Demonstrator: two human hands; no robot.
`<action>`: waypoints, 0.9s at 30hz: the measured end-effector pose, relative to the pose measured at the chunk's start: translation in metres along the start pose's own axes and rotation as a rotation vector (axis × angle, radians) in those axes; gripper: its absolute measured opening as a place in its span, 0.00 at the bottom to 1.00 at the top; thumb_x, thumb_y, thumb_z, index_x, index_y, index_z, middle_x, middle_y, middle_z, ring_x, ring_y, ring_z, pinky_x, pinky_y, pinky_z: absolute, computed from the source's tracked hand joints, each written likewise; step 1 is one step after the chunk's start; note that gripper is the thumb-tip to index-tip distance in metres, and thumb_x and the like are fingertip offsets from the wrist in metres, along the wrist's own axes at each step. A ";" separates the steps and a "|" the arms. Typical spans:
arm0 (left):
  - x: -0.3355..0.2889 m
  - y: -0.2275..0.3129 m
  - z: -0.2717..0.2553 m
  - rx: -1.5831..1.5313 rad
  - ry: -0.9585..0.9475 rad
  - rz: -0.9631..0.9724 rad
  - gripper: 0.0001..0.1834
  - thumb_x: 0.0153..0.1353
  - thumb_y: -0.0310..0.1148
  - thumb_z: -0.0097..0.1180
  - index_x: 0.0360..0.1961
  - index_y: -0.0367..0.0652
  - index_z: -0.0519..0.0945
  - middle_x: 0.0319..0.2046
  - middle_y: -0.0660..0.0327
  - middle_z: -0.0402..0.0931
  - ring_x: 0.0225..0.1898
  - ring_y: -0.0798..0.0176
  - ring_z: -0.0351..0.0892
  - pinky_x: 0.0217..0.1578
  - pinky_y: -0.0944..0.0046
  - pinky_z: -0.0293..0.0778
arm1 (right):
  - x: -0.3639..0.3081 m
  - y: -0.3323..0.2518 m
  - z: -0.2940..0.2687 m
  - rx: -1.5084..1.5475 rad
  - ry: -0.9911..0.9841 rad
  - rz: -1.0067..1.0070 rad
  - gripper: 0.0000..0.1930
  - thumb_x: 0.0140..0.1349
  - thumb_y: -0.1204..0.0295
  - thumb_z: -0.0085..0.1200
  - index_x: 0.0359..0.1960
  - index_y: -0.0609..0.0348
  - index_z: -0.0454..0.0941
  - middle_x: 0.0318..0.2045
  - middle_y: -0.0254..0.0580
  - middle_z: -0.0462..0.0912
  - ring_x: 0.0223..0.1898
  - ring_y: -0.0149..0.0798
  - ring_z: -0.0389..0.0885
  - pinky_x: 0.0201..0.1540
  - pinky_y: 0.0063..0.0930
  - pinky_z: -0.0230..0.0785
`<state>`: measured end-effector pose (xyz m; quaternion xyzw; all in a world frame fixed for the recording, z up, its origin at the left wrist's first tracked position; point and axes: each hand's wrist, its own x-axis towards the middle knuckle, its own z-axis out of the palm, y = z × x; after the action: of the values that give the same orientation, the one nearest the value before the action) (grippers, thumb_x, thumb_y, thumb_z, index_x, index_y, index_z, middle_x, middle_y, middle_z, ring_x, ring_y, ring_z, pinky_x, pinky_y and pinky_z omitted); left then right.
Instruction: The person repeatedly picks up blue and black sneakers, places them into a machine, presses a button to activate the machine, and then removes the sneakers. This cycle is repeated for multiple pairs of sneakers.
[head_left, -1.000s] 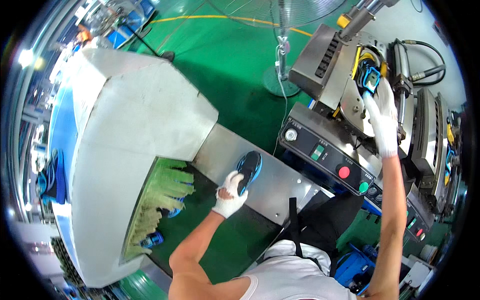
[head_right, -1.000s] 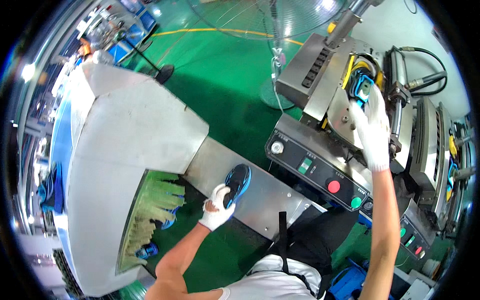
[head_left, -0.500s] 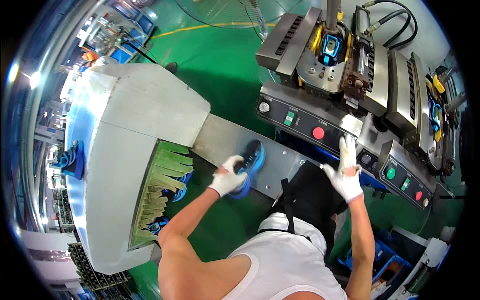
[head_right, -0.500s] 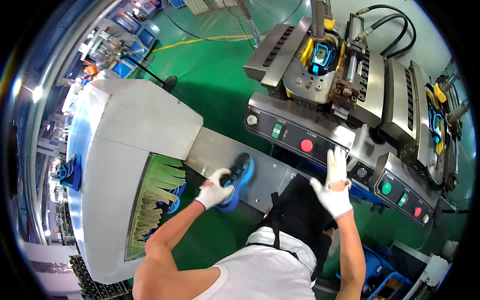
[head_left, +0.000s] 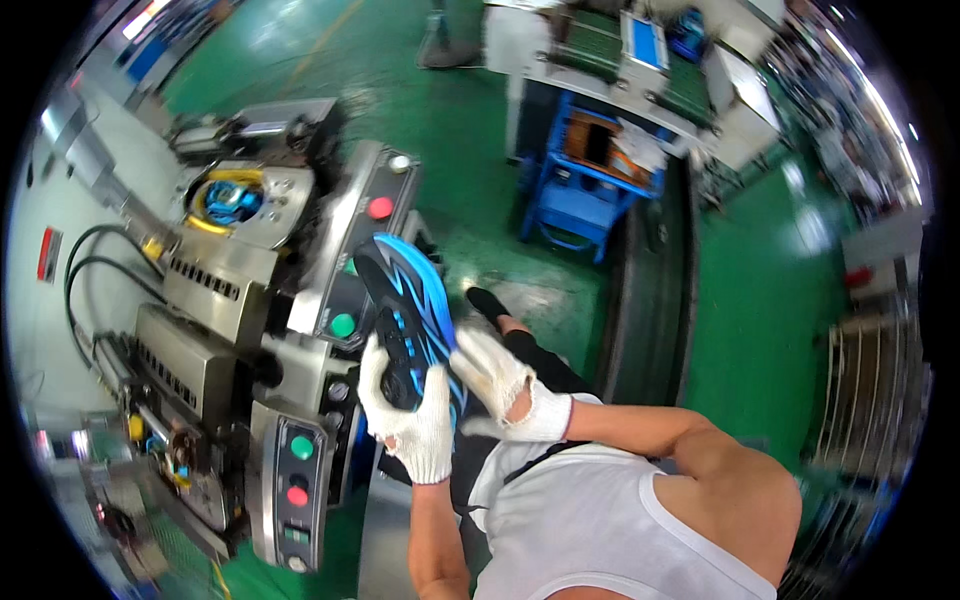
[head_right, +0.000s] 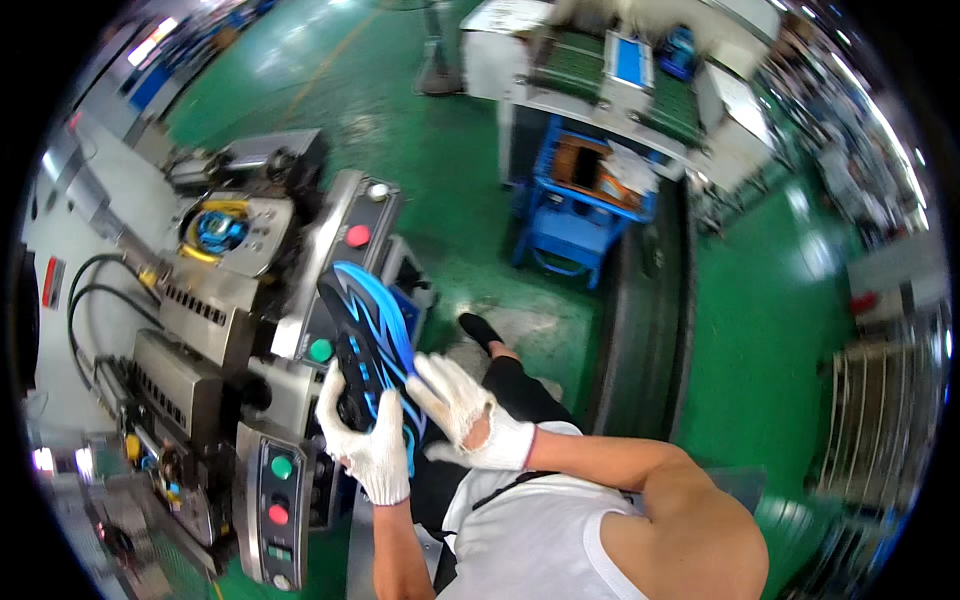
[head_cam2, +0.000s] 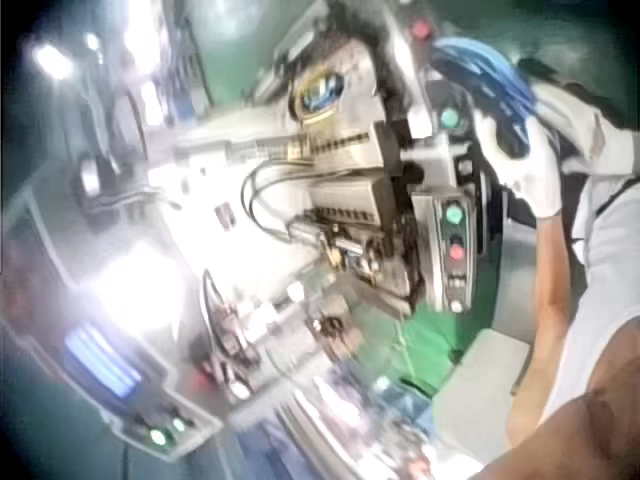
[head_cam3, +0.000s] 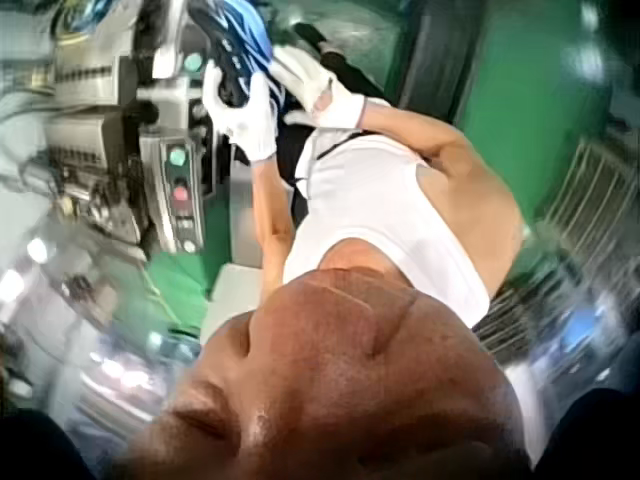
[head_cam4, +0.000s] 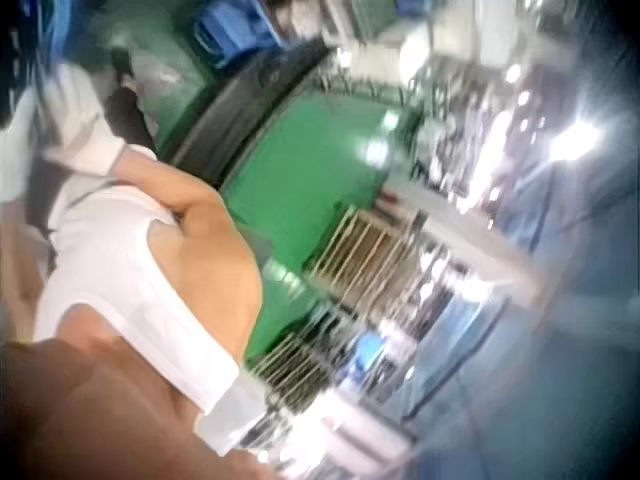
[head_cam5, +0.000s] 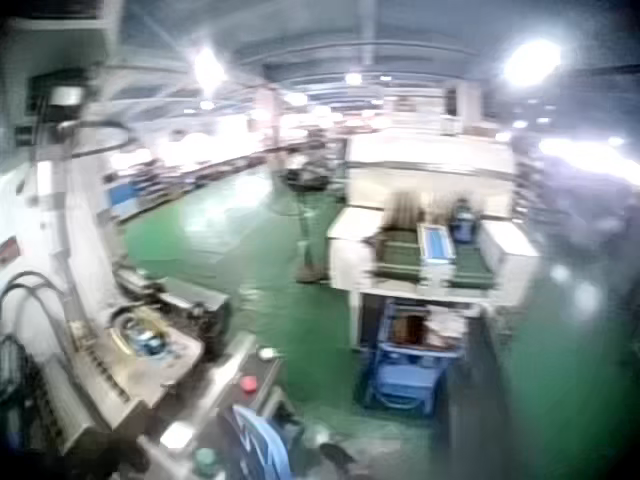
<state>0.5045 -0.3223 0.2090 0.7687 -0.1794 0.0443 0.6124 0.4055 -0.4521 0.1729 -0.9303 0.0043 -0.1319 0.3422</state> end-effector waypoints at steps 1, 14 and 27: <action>0.007 0.020 0.028 0.008 -0.088 -0.011 0.33 0.58 0.19 0.71 0.64 0.31 0.72 0.68 0.46 0.73 0.66 0.54 0.76 0.68 0.55 0.72 | 0.001 0.012 -0.013 -0.075 0.088 0.091 0.55 0.46 0.57 0.78 0.75 0.66 0.61 0.72 0.70 0.64 0.72 0.72 0.66 0.76 0.65 0.56; 0.004 0.002 0.137 0.039 -0.762 0.323 0.32 0.57 0.24 0.71 0.64 0.34 0.76 0.66 0.41 0.74 0.67 0.39 0.75 0.67 0.50 0.73 | -0.002 0.233 -0.201 0.746 1.360 0.241 0.24 0.71 0.70 0.63 0.66 0.64 0.74 0.57 0.42 0.83 0.55 0.37 0.82 0.61 0.38 0.77; -0.025 -0.120 0.026 0.318 -0.552 -0.268 0.31 0.64 0.22 0.67 0.68 0.34 0.72 0.62 0.45 0.76 0.59 0.49 0.84 0.57 0.53 0.83 | 0.092 0.494 -0.362 -0.313 0.665 0.726 0.25 0.73 0.59 0.59 0.63 0.65 0.77 0.58 0.46 0.82 0.54 0.37 0.82 0.58 0.33 0.77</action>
<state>0.5164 -0.3189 0.0847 0.8542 -0.2268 -0.2188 0.4137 0.4448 -1.0692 0.1444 -0.8167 0.4552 -0.2911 0.2028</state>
